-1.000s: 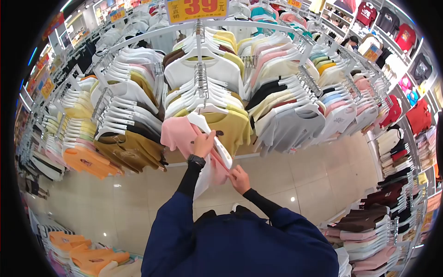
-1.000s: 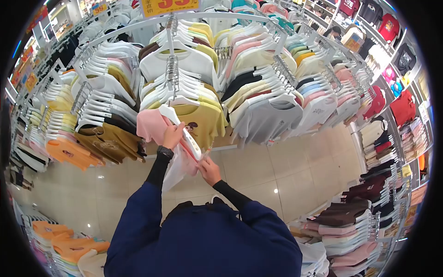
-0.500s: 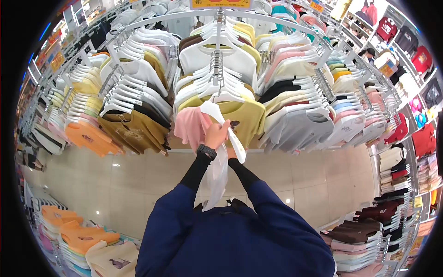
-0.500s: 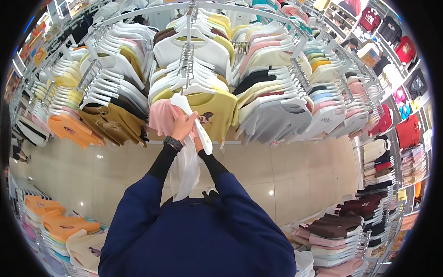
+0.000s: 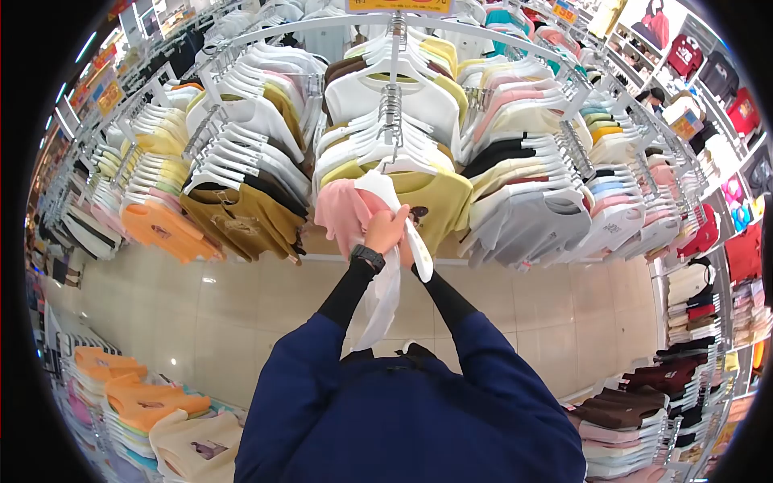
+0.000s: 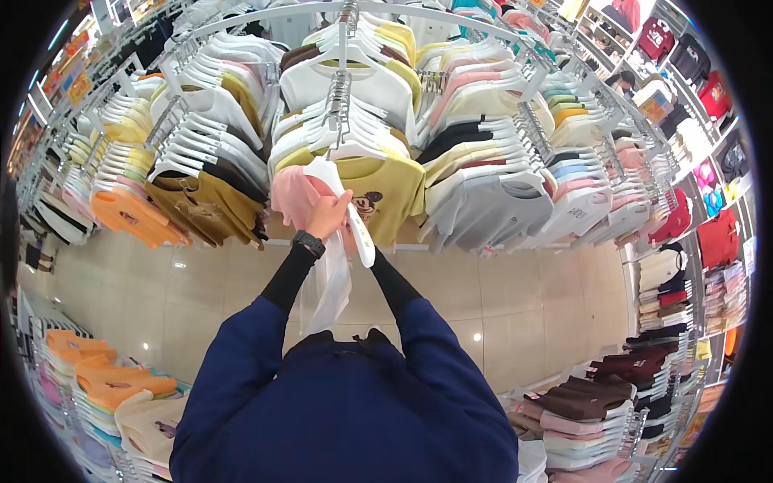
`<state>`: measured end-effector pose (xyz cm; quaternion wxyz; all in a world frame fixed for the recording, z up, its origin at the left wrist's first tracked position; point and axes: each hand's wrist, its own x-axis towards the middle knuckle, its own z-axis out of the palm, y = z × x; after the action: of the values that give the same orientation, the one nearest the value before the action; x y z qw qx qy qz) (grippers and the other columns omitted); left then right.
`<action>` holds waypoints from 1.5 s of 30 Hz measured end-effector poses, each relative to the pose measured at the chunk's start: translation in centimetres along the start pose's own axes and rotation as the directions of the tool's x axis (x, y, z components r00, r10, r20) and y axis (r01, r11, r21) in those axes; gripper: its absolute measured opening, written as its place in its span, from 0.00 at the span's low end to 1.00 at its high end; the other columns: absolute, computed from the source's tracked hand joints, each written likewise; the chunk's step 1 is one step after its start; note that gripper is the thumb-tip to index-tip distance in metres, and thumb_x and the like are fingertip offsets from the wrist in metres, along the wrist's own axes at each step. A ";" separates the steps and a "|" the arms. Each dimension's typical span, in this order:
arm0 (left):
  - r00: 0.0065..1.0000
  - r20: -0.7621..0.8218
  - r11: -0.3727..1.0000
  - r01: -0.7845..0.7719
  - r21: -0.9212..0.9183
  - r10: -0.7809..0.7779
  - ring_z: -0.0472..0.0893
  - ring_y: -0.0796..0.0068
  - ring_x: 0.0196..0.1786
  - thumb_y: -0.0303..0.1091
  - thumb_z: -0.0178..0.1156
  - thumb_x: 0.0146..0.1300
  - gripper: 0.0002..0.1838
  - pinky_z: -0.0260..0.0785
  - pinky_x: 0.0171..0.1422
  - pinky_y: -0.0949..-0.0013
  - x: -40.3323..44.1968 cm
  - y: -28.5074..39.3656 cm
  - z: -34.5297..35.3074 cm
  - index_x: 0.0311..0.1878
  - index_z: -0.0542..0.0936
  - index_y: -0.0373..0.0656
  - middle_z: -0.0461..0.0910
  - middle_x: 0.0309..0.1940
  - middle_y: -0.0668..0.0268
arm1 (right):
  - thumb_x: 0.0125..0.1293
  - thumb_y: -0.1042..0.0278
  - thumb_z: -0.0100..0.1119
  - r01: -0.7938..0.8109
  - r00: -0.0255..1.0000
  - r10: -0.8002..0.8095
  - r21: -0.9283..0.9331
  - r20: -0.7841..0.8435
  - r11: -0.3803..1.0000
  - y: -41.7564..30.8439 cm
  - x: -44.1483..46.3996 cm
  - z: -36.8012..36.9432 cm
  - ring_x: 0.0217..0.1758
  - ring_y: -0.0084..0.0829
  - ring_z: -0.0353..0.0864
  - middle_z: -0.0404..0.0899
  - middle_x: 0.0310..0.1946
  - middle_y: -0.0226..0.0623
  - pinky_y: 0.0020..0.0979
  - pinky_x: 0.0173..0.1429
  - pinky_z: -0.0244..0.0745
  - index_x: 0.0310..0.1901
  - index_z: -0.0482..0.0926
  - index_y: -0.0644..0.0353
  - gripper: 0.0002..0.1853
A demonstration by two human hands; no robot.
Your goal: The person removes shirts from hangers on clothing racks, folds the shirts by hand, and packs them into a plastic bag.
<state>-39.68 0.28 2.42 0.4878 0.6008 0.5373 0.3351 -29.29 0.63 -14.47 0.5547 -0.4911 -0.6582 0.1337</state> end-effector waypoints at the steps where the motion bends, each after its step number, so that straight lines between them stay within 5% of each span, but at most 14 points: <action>1: 1.000 0.011 1.000 0.020 -0.012 -0.020 0.78 0.71 0.20 0.56 0.51 0.69 0.32 0.68 0.33 0.67 -0.1 0.3 -0.1 0.22 0.82 0.36 0.77 0.13 0.64 | 0.65 0.65 0.54 0.142 0.990 -0.143 -0.118 -0.002 0.983 0.9 -1.2 0.0 0.40 0.48 0.79 0.81 0.35 0.45 0.48 0.58 0.64 0.40 0.74 0.59 0.07; 3: 1.000 -0.003 0.999 -0.007 -0.043 0.007 0.78 0.73 0.20 0.56 0.51 0.68 0.31 0.68 0.32 0.68 0.3 -0.6 0.3 0.22 0.82 0.36 0.77 0.13 0.65 | 0.64 0.66 0.53 0.088 0.985 -0.051 -0.221 0.167 0.971 2.8 -3.6 -0.5 0.41 0.52 0.79 0.81 0.33 0.49 0.51 0.60 0.62 0.39 0.75 0.59 0.07; 6: 0.999 0.006 0.995 -0.047 -0.084 0.048 0.77 0.74 0.20 0.57 0.52 0.68 0.31 0.67 0.30 0.68 0.4 -0.6 0.4 0.22 0.82 0.36 0.76 0.13 0.65 | 0.63 0.67 0.52 -0.345 0.780 0.413 -0.227 0.470 0.911 5.8 -5.8 -0.7 0.48 0.53 0.80 0.79 0.31 0.57 0.51 0.61 0.64 0.42 0.79 0.59 0.10; 7: 0.998 0.021 0.994 -0.055 -0.094 0.058 0.77 0.74 0.20 0.57 0.52 0.68 0.31 0.67 0.30 0.68 0.2 -0.5 0.5 0.22 0.82 0.37 0.76 0.13 0.65 | 0.64 0.68 0.51 -0.280 0.808 0.412 -0.341 0.422 0.897 5.8 -5.6 -0.7 0.51 0.54 0.78 0.80 0.38 0.57 0.50 0.58 0.67 0.43 0.79 0.61 0.10; 9: 0.998 0.053 0.987 -0.018 -0.161 0.027 0.75 0.76 0.19 0.57 0.52 0.69 0.31 0.66 0.29 0.69 -0.3 -0.2 0.4 0.24 0.83 0.38 0.76 0.13 0.68 | 0.64 0.69 0.51 0.100 0.995 -0.074 -0.526 0.072 0.844 5.9 -4.7 -1.2 0.56 0.56 0.75 0.78 0.49 0.57 0.47 0.58 0.69 0.45 0.79 0.62 0.11; 11: 0.995 0.097 0.975 0.042 -0.219 -0.021 0.74 0.77 0.18 0.56 0.52 0.69 0.30 0.65 0.29 0.70 -0.9 0.6 0.0 0.25 0.83 0.38 0.75 0.13 0.69 | 0.64 0.69 0.51 0.009 0.999 0.002 -0.328 0.035 0.945 8.0 -4.3 -1.0 0.57 0.56 0.74 0.76 0.52 0.57 0.47 0.59 0.69 0.46 0.78 0.62 0.12; 15: 0.990 0.141 0.958 0.031 -0.284 0.010 0.73 0.80 0.20 0.55 0.52 0.70 0.30 0.63 0.28 0.73 -1.0 1.1 -0.6 0.24 0.82 0.36 0.73 0.13 0.70 | 0.64 0.69 0.51 -0.160 0.954 0.201 -0.188 0.221 0.969 6.9 -4.0 -1.6 0.56 0.54 0.74 0.76 0.50 0.54 0.46 0.58 0.69 0.46 0.78 0.62 0.12; 26: 0.995 -0.100 0.959 -0.003 -0.284 -0.026 0.76 0.74 0.21 0.57 0.54 0.67 0.32 0.64 0.27 0.70 -0.5 1.6 0.1 0.23 0.81 0.32 0.77 0.17 0.63 | 0.64 0.69 0.52 -0.142 0.967 0.153 -0.066 0.204 0.988 6.5 -0.4 0.4 0.51 0.47 0.73 0.75 0.46 0.49 0.42 0.53 0.69 0.44 0.78 0.61 0.10; 29: 0.988 -0.156 0.980 -0.012 -0.198 -0.019 0.78 0.68 0.23 0.59 0.52 0.66 0.34 0.69 0.38 0.66 -0.6 1.7 0.3 0.23 0.82 0.33 0.80 0.18 0.58 | 0.64 0.69 0.52 -0.137 0.965 0.145 -0.050 0.220 0.989 6.4 0.9 1.0 0.50 0.45 0.73 0.75 0.45 0.47 0.41 0.52 0.69 0.44 0.78 0.61 0.10; 30: 0.976 -0.214 0.998 -0.057 -0.037 0.048 0.81 0.61 0.26 0.60 0.50 0.66 0.34 0.67 0.54 0.62 -0.3 1.0 0.8 0.23 0.84 0.35 0.81 0.19 0.55 | 0.64 0.69 0.52 -0.139 0.962 0.146 -0.047 0.232 0.989 6.3 1.2 1.3 0.49 0.44 0.73 0.75 0.44 0.46 0.41 0.52 0.69 0.44 0.77 0.61 0.09; 32: 0.940 -0.317 0.985 -0.077 0.153 0.123 0.80 0.61 0.25 0.56 0.51 0.66 0.31 0.64 0.47 0.61 -0.2 1.3 1.7 0.24 0.84 0.35 0.80 0.18 0.56 | 0.65 0.69 0.52 -0.140 0.957 0.145 -0.037 0.251 0.989 6.0 1.6 1.4 0.48 0.43 0.73 0.75 0.43 0.45 0.40 0.51 0.69 0.44 0.77 0.61 0.09; 35: 0.927 -0.337 0.976 -0.100 0.194 0.162 0.79 0.58 0.22 0.53 0.52 0.67 0.30 0.69 0.33 0.59 0.1 1.5 1.8 0.25 0.83 0.32 0.79 0.17 0.53 | 0.65 0.69 0.52 -0.134 0.952 0.134 -0.022 0.276 0.991 5.8 2.7 2.1 0.47 0.41 0.73 0.75 0.42 0.44 0.39 0.50 0.69 0.43 0.77 0.61 0.09; 45: 0.926 -0.359 0.968 -0.022 0.248 0.114 0.80 0.55 0.24 0.51 0.52 0.67 0.29 0.69 0.33 0.58 -1.3 2.7 2.3 0.26 0.82 0.31 0.78 0.18 0.51 | 0.65 0.69 0.52 -0.148 0.934 0.131 0.027 0.333 0.989 5.6 3.9 3.1 0.43 0.35 0.72 0.75 0.38 0.38 0.36 0.46 0.69 0.42 0.77 0.60 0.07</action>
<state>-36.97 -1.34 4.50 0.2896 0.5996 0.6348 0.3918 -28.77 7.57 -17.23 0.4383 -0.4928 -0.7015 0.2701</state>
